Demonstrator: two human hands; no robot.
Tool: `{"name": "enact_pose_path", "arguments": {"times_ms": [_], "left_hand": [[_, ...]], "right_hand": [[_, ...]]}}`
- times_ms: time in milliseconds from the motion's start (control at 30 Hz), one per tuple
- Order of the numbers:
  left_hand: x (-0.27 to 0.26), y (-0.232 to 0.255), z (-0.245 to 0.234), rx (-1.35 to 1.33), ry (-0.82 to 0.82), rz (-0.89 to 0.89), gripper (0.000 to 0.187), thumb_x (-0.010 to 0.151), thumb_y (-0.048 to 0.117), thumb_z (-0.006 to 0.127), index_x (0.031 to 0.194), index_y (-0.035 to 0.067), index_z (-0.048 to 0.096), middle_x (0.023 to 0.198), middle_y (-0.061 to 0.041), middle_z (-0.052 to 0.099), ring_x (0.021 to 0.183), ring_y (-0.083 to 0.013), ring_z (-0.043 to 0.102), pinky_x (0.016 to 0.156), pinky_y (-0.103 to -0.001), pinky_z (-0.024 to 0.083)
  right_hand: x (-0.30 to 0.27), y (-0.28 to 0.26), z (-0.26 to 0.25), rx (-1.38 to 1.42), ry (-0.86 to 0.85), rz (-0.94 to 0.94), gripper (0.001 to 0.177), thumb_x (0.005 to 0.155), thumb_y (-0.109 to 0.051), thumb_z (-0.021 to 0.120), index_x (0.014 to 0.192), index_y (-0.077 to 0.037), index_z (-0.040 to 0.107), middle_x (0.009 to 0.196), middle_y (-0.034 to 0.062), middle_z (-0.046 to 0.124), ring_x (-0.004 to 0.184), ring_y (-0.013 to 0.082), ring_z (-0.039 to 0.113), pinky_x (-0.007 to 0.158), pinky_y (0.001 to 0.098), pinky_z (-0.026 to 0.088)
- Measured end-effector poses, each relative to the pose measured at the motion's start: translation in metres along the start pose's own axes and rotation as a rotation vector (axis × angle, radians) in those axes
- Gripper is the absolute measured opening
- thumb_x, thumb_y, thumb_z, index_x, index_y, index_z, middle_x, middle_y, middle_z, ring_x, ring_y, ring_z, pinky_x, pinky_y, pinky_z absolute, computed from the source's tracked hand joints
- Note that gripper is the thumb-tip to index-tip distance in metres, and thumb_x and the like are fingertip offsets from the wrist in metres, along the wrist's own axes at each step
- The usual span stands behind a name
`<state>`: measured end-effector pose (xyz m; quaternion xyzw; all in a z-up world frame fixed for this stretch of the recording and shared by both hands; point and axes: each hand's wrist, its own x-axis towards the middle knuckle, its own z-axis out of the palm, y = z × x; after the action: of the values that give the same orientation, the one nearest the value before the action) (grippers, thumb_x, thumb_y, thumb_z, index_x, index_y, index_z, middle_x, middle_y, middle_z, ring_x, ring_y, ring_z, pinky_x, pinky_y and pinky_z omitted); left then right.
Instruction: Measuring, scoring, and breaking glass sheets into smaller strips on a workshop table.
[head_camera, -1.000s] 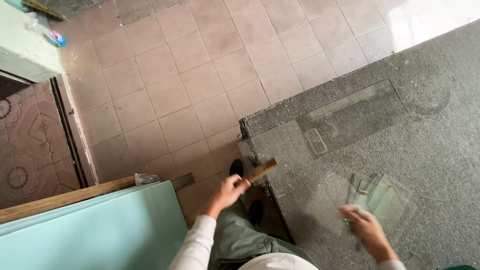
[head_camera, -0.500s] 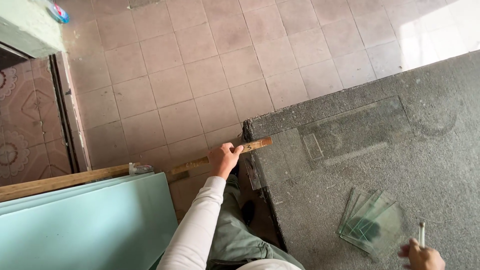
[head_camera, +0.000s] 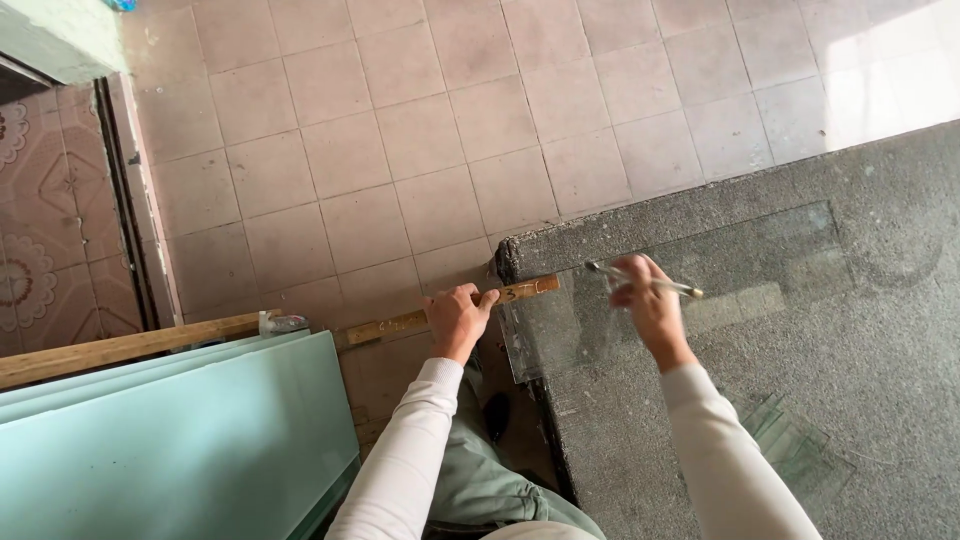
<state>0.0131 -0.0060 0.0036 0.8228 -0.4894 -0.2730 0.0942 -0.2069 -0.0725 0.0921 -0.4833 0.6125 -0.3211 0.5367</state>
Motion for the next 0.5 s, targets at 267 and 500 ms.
{"name": "enact_pose_path", "arguments": {"times_ms": [267, 500], "left_hand": [[0.002, -0.004, 0.007, 0.035, 0.017, 0.01, 0.039, 0.074, 0.053, 0.048, 0.069, 0.017, 0.062, 0.065, -0.009, 0.061, 0.07, -0.0293, 0.059, 0.074, -0.038, 0.037], [0.002, -0.003, 0.01, 0.035, 0.032, 0.017, 0.04, 0.074, 0.054, 0.048, 0.068, 0.017, 0.061, 0.064, -0.008, 0.061, 0.069, -0.0286, 0.058, 0.072, -0.038, 0.036]], "right_hand": [[0.021, 0.014, 0.024, -0.613, -0.138, -0.203, 0.015, 0.074, -0.024, 0.059, 0.083, -0.012, 0.061, 0.071, 0.0088, 0.061, 0.06, 0.0247, 0.058, 0.054, 0.0354, 0.046], [0.013, 0.017, 0.035, -0.697, -0.145, -0.247, 0.011, 0.072, -0.022, 0.059, 0.076, -0.011, 0.061, 0.062, 0.0091, 0.06, 0.06, 0.0266, 0.059, 0.056, 0.0362, 0.046]]}}
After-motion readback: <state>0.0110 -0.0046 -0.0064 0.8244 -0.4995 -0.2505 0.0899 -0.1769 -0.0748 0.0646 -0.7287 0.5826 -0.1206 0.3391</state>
